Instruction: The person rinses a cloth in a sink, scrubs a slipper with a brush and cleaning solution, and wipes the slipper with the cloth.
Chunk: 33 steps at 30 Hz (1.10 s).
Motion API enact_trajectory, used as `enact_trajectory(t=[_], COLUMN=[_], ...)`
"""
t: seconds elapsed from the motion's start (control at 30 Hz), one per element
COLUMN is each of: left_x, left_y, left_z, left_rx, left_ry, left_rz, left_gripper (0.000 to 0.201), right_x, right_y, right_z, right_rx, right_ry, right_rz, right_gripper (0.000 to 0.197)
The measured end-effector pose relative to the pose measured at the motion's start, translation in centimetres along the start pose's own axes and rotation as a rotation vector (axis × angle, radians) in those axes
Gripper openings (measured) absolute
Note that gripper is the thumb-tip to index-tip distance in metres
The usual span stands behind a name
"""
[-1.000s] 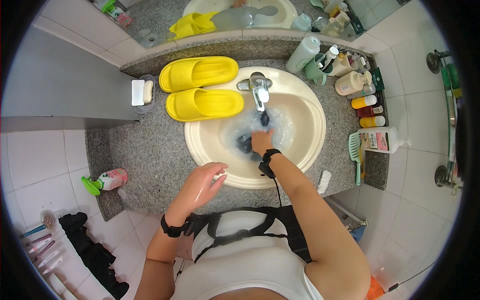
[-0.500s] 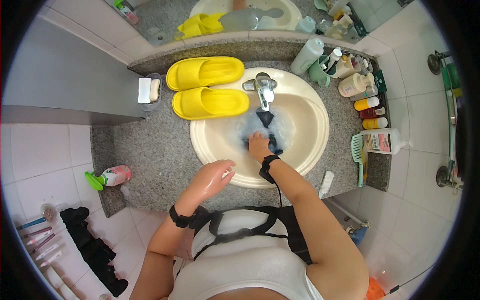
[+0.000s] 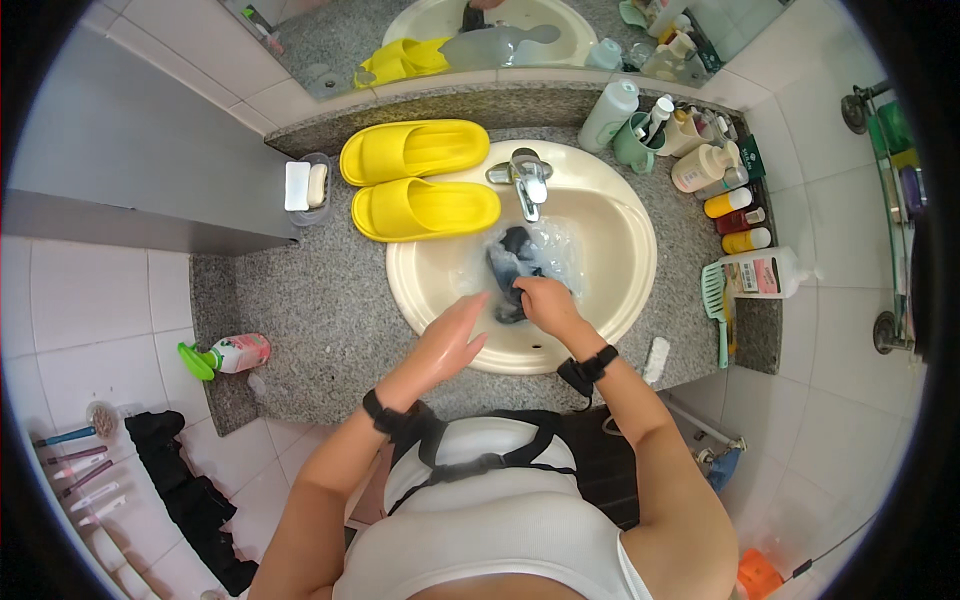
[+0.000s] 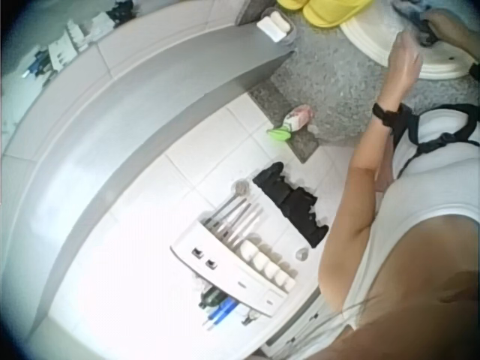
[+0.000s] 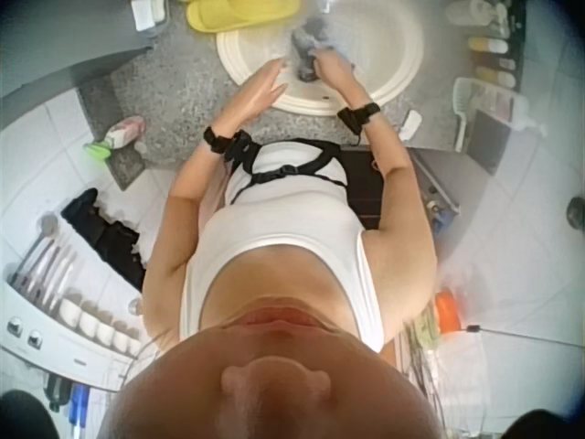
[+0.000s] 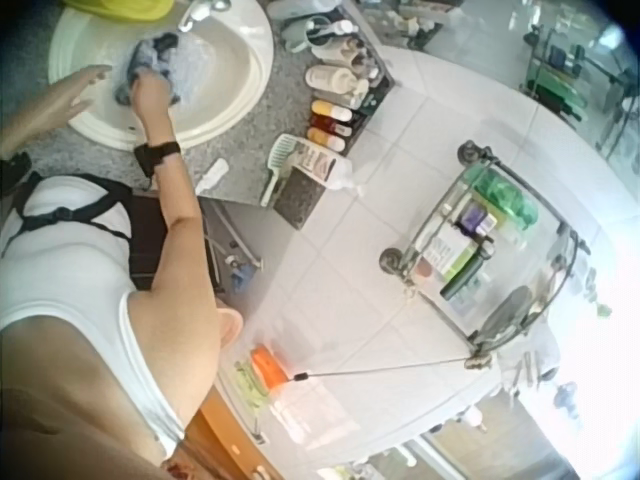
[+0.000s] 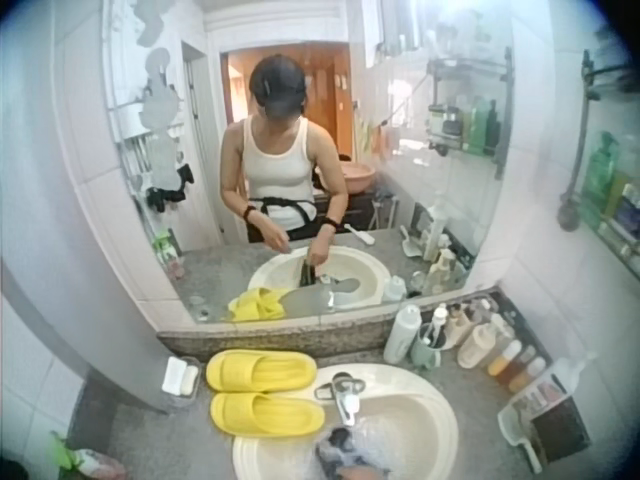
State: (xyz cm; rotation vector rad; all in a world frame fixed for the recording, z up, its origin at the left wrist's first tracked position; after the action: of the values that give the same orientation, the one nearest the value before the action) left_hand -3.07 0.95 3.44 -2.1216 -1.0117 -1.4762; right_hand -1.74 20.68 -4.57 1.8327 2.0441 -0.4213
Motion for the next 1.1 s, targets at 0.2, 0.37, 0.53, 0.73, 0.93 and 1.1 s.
enact_trajectory(t=[0.2, 0.37, 0.53, 0.73, 0.93, 1.1], left_x=[0.3, -3.1, -5.5, -7.2, -2.9, 0.9], left_y=[-4.9, -6.5, -5.9, -4.8, -4.1, -4.2], left_z=[4.2, 5.3, 3.8, 2.2, -2.0, -4.4], left_rx=[-0.058, -0.080, 0.047, 0.157, 0.320, 0.400], left_ry=[0.106, -0.008, 0.044, -0.027, 0.079, 0.027], left_rz=[0.273, 0.166, 0.036, 0.006, 0.046, 0.094], left_gripper=[0.056, 0.032, 0.016, 0.011, 0.009, 0.012], right_x=[-4.7, -4.7, -4.5, -2.9, -0.5, 1.3], right_y=[2.3, 3.8, 5.1, 5.7, 6.4, 5.0], right_z=[-8.4, -11.8, -16.1, -19.0, -21.4, -22.0], right_rx=[-0.013, 0.160, 0.323, 0.476, 0.487, 0.451], right_ry=[-0.120, -0.121, -0.084, -0.041, 0.033, 0.050], right_rz=[-0.045, 0.040, 0.113, 0.119, 0.224, 0.292], right_gripper=[0.017, 0.014, 0.013, 0.013, 0.010, 0.015])
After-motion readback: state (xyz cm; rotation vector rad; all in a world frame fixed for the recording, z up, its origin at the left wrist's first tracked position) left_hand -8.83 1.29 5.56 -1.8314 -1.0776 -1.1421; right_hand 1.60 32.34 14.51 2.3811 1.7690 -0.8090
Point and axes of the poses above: each hand's wrist, its own y-axis away from the middle knuckle, its own z-axis out of the palm, x = y × z, the point moved 4 cm from there along -y, towards the middle knuckle, and after that the axes turned 13 degrees about y, right-handed, at the moved point
